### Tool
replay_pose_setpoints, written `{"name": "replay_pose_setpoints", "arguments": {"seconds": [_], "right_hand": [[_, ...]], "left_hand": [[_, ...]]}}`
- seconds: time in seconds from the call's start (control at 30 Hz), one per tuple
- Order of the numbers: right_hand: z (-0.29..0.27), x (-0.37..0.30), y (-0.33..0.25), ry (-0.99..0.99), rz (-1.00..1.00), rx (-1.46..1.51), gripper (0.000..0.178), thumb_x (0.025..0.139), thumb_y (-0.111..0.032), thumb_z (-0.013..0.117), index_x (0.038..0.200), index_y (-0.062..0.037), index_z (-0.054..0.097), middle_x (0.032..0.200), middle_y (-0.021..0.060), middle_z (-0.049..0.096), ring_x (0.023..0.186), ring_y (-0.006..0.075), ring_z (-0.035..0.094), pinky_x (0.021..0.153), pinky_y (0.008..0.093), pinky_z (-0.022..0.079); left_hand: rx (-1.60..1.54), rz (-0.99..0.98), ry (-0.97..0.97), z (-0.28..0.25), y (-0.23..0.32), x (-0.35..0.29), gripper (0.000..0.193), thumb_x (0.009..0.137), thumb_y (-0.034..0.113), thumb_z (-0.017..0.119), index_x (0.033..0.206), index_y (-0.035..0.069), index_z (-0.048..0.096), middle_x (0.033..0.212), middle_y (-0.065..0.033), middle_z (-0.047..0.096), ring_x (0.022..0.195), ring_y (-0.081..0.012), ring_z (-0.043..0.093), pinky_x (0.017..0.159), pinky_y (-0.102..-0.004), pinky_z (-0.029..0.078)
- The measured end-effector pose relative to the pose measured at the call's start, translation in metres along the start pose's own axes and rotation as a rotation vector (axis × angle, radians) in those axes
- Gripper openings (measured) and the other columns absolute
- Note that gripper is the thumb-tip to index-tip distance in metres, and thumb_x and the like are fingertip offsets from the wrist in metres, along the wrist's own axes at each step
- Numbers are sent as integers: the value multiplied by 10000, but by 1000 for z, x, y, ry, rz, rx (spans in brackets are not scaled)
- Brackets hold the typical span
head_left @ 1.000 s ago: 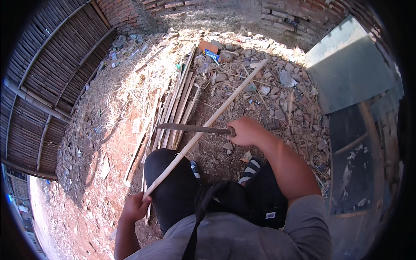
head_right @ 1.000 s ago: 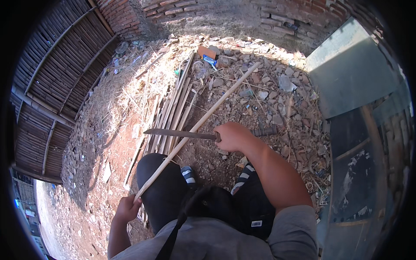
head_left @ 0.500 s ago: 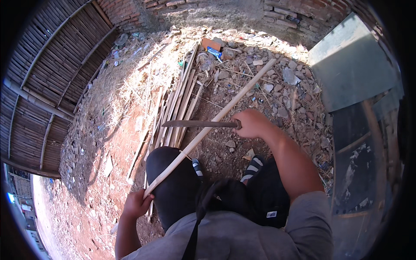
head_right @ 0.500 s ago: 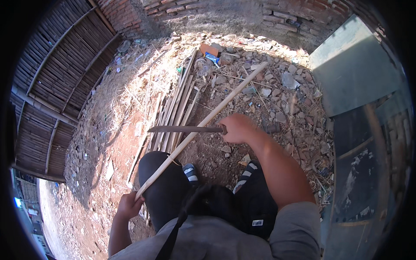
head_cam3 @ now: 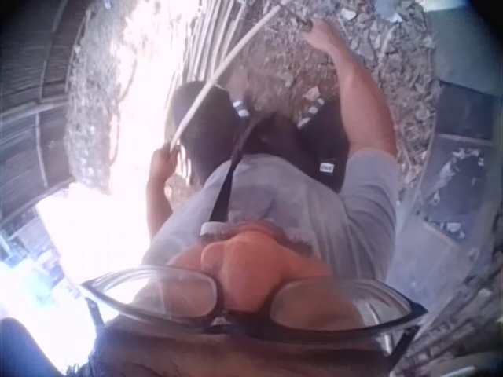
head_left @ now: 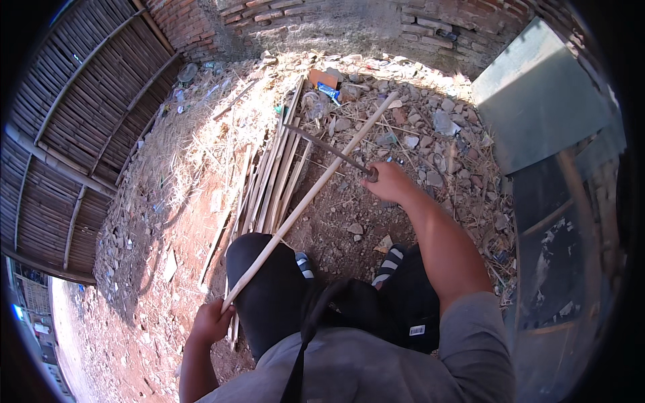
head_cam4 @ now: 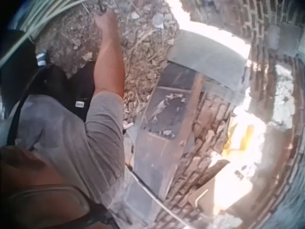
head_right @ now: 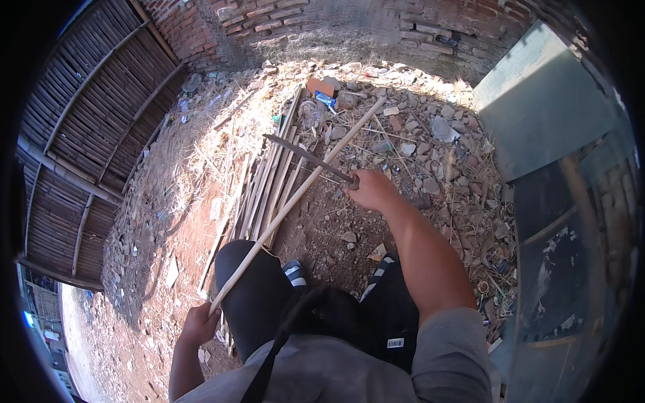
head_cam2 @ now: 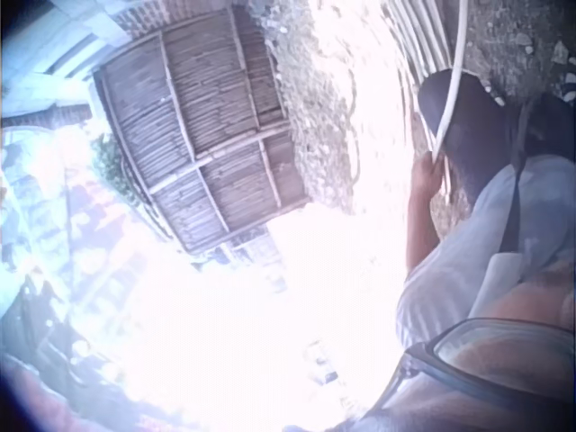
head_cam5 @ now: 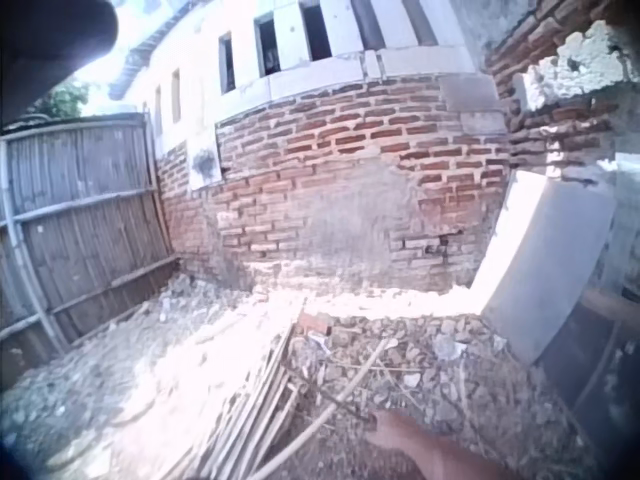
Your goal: The person sits on the ground and uses a machete to shave the surface of a long bamboo stick. They hold the stick with their left hand and repeatedly scrape the blade along its length to smooth it, occasionally adjusting their grip.
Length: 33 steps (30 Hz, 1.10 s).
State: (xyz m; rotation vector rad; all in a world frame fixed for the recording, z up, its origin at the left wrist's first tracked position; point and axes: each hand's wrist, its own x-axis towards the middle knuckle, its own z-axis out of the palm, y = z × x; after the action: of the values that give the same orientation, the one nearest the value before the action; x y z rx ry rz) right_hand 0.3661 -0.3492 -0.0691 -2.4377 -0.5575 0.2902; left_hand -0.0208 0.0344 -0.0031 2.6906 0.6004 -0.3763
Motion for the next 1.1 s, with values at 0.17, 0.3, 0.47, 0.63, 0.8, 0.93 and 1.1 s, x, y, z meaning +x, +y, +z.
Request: {"name": "replay_pose_setpoints", "arguments": {"seconds": [0.17,0.3,0.47,0.63,0.8,0.93,1.1], "right_hand": [[-27,-2,28,-89,264,686,275,905,-285,778,979,-55,648,867,109,726,684,153,642,612,341,506],[-32,-8,14,-68,122,1116,206,943,-229,760,991,-77,628,1031,106,715,631,94,561,570,283,462],[-33,-12,-1,-27,21,1269,189,954,-204,745,1052,-76,647,1174,103,702,628,100,558,589,296,487],[-37,-19,-11,2,-37,1253,201,951,-188,737,1112,-82,677,1240,91,699,626,97,570,592,297,504],[-32,-22,-25,-66,-120,1176,226,950,-180,738,1150,-84,696,1142,79,712,619,86,572,576,286,490],[-27,-27,-26,-158,-100,1035,275,955,-163,716,1210,-67,679,1213,101,712,618,93,569,599,278,491],[-31,-34,-22,-202,-105,978,327,942,-215,752,1232,-71,706,828,5,632,593,87,559,565,268,449]], "left_hand": [[-18,-71,-16,-12,-10,-21,312,957,282,679,823,2,643,730,-249,650,730,-458,665,655,-509,507],[-7,-45,23,3,-21,-24,313,945,294,696,817,12,650,704,-233,646,695,-449,663,624,-505,508],[82,38,97,8,-36,-22,314,919,311,724,788,35,652,667,-215,632,666,-447,658,600,-506,510],[143,235,208,-12,3,-21,412,886,400,760,1074,48,659,997,-211,674,972,-400,668,810,-497,525],[-47,532,455,-5,82,14,603,843,379,807,1301,51,589,1284,-203,605,1203,-390,589,974,-498,482],[11,676,354,0,137,41,377,872,201,785,1201,62,663,1218,-184,668,1080,-376,669,914,-471,531],[-126,571,442,6,108,58,110,893,60,730,1002,46,719,950,-159,733,840,-338,733,732,-411,590]]}}
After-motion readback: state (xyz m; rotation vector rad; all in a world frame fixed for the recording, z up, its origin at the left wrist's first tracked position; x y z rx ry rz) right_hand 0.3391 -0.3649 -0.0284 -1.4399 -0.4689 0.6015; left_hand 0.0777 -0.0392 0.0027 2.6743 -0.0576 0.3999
